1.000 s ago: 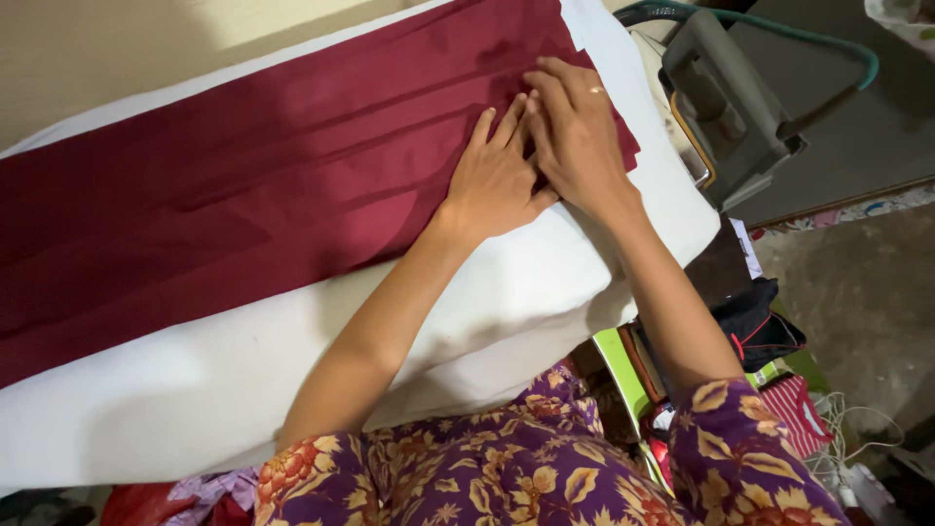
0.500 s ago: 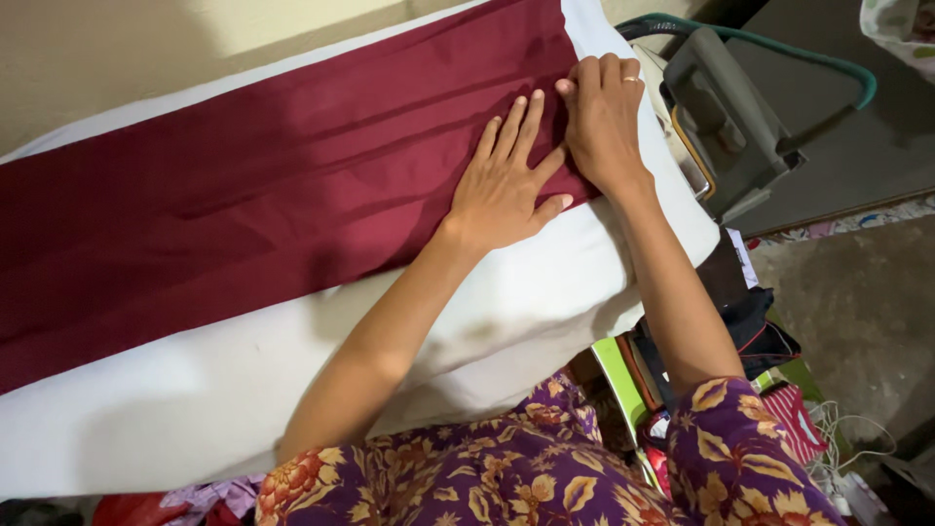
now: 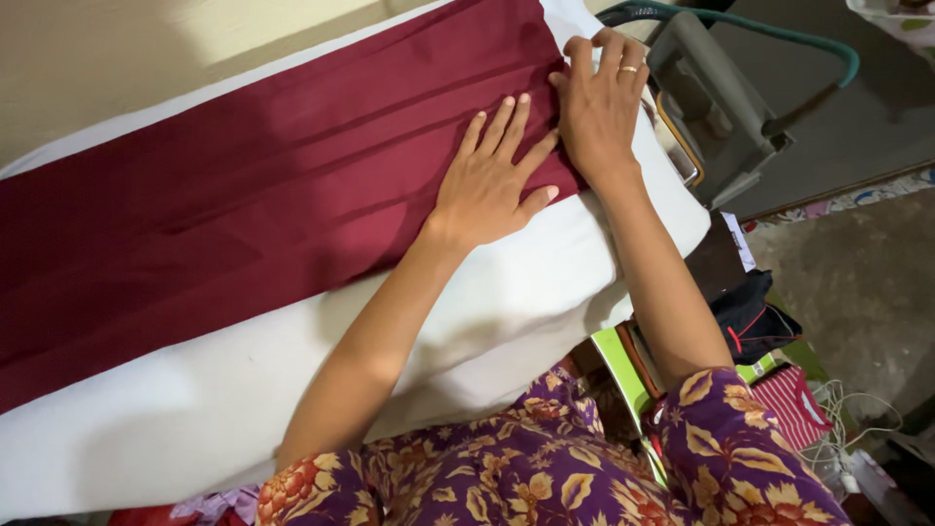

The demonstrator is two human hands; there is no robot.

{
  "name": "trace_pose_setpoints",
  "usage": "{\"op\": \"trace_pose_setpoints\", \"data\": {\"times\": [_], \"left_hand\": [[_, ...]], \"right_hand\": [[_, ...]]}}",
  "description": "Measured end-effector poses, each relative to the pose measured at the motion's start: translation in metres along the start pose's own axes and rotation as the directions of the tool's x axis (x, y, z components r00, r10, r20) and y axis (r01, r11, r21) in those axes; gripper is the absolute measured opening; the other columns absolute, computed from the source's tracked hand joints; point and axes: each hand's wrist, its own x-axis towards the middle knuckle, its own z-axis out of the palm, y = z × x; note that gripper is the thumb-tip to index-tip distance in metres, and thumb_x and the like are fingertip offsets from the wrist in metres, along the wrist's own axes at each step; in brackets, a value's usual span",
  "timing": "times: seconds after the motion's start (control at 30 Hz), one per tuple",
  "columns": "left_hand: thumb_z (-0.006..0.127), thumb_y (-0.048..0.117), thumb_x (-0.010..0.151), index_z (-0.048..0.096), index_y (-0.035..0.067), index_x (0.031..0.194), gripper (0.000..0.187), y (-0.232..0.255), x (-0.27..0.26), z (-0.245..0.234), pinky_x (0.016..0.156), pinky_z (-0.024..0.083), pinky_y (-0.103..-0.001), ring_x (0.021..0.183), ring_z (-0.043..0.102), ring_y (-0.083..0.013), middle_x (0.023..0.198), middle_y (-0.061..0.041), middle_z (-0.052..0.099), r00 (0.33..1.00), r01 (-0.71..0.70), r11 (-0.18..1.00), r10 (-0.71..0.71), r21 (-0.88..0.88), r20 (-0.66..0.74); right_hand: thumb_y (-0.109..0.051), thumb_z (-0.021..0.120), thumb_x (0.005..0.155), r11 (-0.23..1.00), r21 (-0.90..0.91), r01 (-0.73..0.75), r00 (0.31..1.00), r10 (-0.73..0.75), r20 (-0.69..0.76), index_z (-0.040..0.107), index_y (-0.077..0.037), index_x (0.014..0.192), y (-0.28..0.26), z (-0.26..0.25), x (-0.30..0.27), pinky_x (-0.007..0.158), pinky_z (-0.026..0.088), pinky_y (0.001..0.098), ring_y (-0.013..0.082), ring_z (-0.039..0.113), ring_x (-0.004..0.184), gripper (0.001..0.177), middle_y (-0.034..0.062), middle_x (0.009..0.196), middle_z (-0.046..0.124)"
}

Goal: The person irons a maroon fabric on an ironing board, folding it into a smaller rectangle and pressing each fold with an iron.

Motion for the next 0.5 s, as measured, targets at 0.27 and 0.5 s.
{"op": "trace_pose_setpoints", "data": {"times": [0.27,0.5], "left_hand": [[0.056,0.056,0.098,0.036,-0.004,0.155,0.086,0.001,0.002,-0.003,0.123,0.019,-0.056,0.154,0.024,-0.0354,0.164,-0.023,0.031,0.999,0.026,1.000,-0.026,0.000,-0.030],[0.053,0.056,0.096,0.035,-0.005,0.155,0.086,-0.001,0.001,0.002,0.125,0.018,-0.055,0.155,0.023,-0.0328,0.164,-0.021,0.033,1.000,0.020,0.999,-0.019,0.050,-0.007]], "right_hand": [[-0.015,0.061,0.113,0.994,0.106,0.032,0.991,-0.045,0.123,0.054,-0.005,0.141,-0.010,-0.031,-0.007,0.115,0.036,0.0476,0.0360,0.045,0.143,0.030,0.0134,0.153,0.050],[-0.052,0.031,0.107,0.982,0.169,-0.079,0.829,-0.030,0.559,0.023,0.001,0.161,-0.009,-0.049,-0.018,0.124,0.008,0.0473,0.0341,0.019,0.154,0.076,0.0207,0.168,0.022]]}}
